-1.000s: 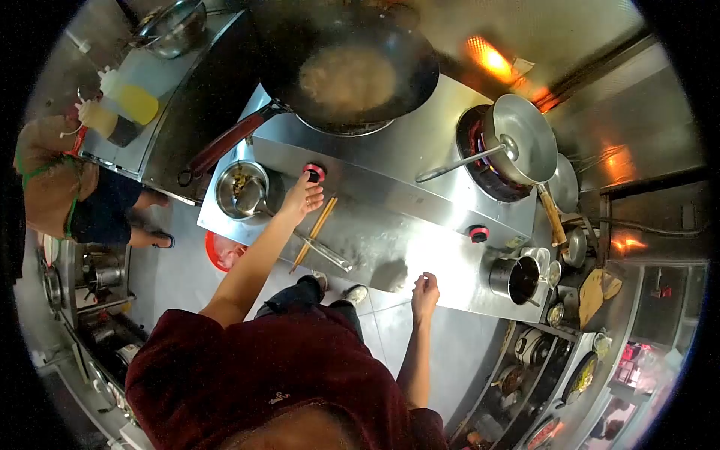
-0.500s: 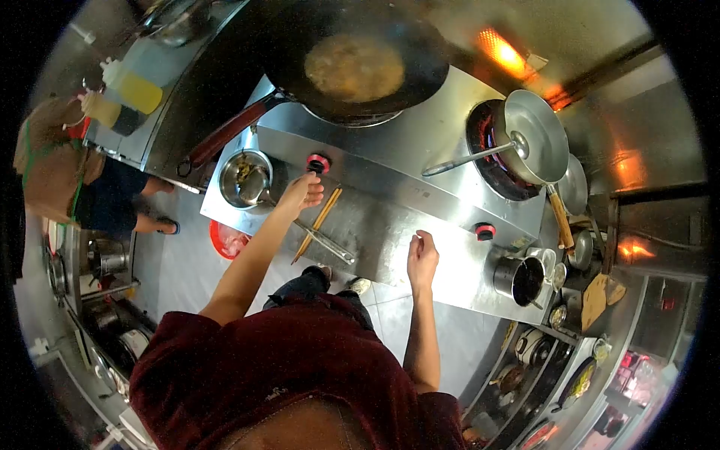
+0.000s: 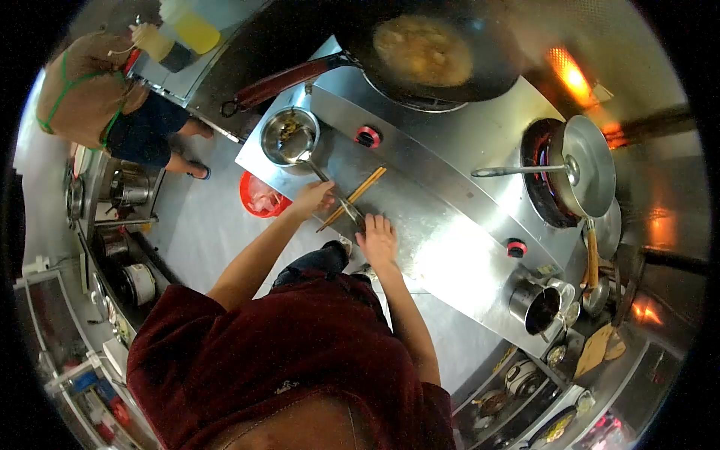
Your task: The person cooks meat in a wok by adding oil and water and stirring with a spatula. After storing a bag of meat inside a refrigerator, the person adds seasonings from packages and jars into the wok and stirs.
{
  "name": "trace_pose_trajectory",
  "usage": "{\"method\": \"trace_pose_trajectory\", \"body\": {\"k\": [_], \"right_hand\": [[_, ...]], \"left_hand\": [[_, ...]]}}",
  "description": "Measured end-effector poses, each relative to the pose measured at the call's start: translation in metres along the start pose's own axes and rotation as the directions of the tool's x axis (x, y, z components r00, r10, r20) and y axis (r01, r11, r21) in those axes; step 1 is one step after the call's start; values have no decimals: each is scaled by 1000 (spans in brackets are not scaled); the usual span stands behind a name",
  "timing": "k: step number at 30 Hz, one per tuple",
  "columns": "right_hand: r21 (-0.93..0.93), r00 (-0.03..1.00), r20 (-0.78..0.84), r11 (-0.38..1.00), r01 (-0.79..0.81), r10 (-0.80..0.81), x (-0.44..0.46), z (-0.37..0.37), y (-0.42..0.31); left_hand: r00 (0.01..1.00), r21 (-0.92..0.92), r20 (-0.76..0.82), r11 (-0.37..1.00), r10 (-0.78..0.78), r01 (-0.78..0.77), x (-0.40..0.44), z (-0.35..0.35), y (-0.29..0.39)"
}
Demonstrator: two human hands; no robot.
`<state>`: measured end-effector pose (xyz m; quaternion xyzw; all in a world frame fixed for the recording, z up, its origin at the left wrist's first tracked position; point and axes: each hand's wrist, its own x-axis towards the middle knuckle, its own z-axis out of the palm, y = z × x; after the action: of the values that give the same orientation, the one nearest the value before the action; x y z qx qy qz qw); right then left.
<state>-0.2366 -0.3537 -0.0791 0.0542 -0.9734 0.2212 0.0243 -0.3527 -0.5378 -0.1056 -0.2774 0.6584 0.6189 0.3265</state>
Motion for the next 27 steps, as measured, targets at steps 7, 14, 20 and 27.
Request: {"method": "trace_pose_trajectory", "body": {"k": [7,14,20,27], "right_hand": [[164,990,-75,981,-102,116,2,-24,10],[337,925,-202,909,-243,322,-53,-244,58],[-241,961,-243,951,-194,135,38,-338,69],[-286,965,103,937,-202,239,124,-341,48]], "left_hand": [[886,-149,86,885,455,-440,-68,33,29],[863,-42,329,919,384,-392,-95,-7,14],[929,15,88,932,360,-362,-92,-49,3],[915,-53,-34,914,401,-402,-94,-78,5]]}}
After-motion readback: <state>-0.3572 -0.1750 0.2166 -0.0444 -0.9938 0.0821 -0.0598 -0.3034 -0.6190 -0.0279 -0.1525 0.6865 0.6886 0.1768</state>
